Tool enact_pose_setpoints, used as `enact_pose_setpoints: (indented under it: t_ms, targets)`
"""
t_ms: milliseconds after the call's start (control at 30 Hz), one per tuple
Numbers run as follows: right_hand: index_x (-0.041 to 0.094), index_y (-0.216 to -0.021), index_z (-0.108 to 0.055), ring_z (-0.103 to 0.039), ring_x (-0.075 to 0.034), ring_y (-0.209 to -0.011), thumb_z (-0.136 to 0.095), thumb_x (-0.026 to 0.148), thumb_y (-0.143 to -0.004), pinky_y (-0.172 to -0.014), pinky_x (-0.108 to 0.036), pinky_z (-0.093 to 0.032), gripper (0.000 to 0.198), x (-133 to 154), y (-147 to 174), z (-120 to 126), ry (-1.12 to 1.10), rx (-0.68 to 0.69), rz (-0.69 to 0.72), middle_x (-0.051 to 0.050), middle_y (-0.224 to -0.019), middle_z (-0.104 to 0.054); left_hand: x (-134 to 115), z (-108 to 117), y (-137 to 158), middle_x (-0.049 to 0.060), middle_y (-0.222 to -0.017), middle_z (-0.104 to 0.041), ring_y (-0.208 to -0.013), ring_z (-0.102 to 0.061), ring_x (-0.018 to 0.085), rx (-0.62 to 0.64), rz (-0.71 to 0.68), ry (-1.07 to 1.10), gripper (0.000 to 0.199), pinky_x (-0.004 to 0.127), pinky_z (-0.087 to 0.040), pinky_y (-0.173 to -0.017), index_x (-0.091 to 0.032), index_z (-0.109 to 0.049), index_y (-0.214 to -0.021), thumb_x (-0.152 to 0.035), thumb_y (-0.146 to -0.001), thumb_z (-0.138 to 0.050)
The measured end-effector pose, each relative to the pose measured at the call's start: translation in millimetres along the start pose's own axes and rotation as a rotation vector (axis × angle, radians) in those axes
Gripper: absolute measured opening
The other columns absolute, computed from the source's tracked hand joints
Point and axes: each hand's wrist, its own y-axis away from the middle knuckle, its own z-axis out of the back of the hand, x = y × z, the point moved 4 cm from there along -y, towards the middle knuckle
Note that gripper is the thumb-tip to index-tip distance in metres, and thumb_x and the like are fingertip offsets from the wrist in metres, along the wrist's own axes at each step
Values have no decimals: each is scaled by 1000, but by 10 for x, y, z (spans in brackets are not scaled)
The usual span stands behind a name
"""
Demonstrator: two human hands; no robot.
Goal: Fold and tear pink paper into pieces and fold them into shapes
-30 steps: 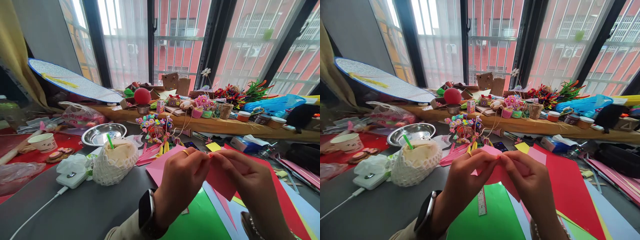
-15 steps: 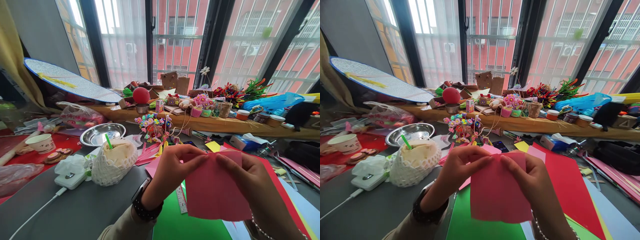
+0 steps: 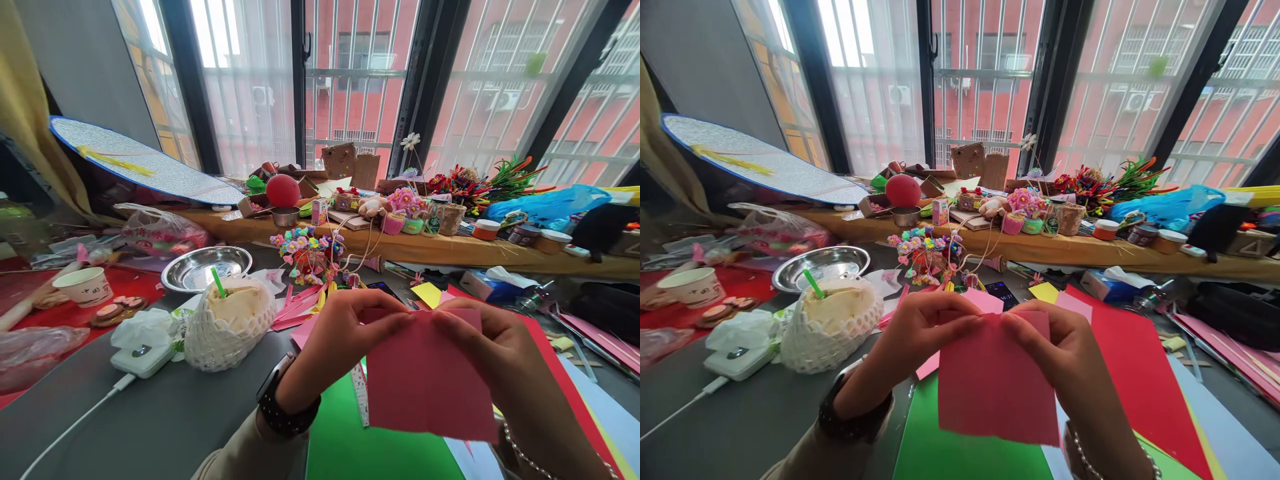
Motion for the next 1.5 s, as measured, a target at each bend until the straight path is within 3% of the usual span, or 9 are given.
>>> enact_pose_setpoints:
  t_ms: [467,700,833,1033,1200,1500]
  targets:
    - [16,-60,-59,-48,-11,-39,-60,44,-61,-32,-18,-32,28,-29,-5,-12,-24,-7,-44,0,-48,-55,15,-18,1,1,-72,-65,-66,-58,11,-67,4,24,15,18,-44,-56,-16,-64,-72,-29,-69,-58]
    - [15,-58,-59,-42,-7,-36,-61,41,-61,-31,-16,-29,26,-1,7,-18,-15,-28,-53,2,-44,-52,5,-6,14,2,-73,-65,-67,-58,12,-73,23,35,15,18,-44,-57,-15,-64,-71,-29,-69,-58]
    - [16,-60,-60,-51,-13,-40,-64,44,-54,-33,-19,-35,29,-36,1,-17,-39,-22,-107,-1,-47,-58,19,28,7,3,-74,-65,-69,-58,12,-122,23,6,17,18,-44,-58,-15,-63,-70,-31,-68,-58]
    - [17,-66,-63,-56,-16,-43,-63,45,-55,-35,-22,-39,30,-46,4,10,13,-87,-121,-2,-50,-63,43,22,-9,2,-78,-62,-65,-56,12,-122,92,96,33,18,-43,-53,-18,-56,-92,-34,-64,-62]
    - [17,-67,-63,-55,-17,-41,-63,45,-55,-34,-23,-39,30,-43,9,12,6,-85,-115,-1,-49,-61,76,-20,-11,2,-70,-61,-61,-53,10,-69,137,109,23,16,-38,-48,-14,-62,-72,-36,-65,-61]
    - [16,-70,-63,-54,-16,-39,-61,46,-57,-31,-23,-38,33,-33,29,-18,-31,-102,-106,-3,-50,-62,80,-16,2,1,-66,-61,-60,-52,11,-85,161,173,19,18,-36,-49,-15,-64,-70,-33,-66,-60]
